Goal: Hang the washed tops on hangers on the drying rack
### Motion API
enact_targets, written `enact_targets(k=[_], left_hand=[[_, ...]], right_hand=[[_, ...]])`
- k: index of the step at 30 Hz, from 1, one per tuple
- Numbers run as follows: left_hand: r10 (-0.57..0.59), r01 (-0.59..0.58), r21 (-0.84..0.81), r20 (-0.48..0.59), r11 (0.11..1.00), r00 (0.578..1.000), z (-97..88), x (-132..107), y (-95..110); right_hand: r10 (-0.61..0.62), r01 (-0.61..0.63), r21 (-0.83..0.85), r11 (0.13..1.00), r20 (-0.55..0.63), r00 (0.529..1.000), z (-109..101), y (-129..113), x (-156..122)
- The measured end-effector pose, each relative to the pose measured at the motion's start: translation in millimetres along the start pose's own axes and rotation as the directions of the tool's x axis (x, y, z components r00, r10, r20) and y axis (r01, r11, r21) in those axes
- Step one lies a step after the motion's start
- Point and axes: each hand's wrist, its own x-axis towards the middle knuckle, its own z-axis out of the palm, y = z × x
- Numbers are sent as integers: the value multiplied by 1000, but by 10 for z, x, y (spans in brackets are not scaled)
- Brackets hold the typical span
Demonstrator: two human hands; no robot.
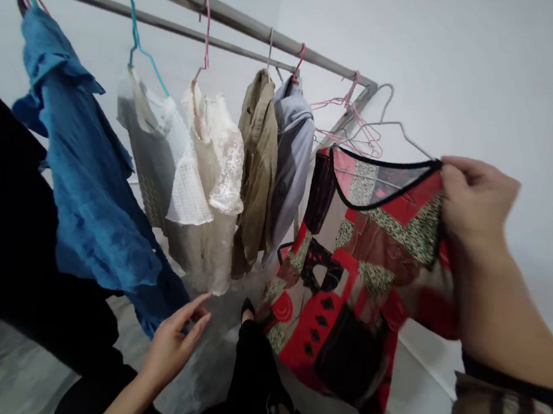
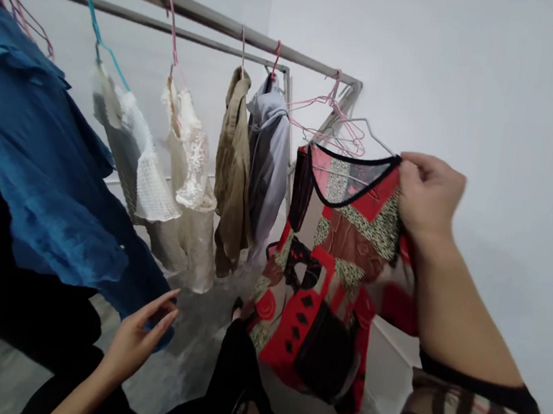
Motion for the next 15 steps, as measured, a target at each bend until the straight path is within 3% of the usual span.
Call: enact_targets(k=[5,9,12,15], left_hand=[[-40,39,-22,-47,999,998,21,-21,-101],[-106,102,-60,-53,993,993,114,11,-204],[-175,168,-103,-56,980,983,196,60,-261],[-255,248,-125,-40,961,966,270,119,-313]], right_hand=[[-85,92,74,993,-89,992,1042,135,608],[3,3,71,997,-79,997,1846,214,1092],[65,-54,124,991,-86,994,2319,262,1388],[57,-54,156,986,-17,998,2623,293,1552]])
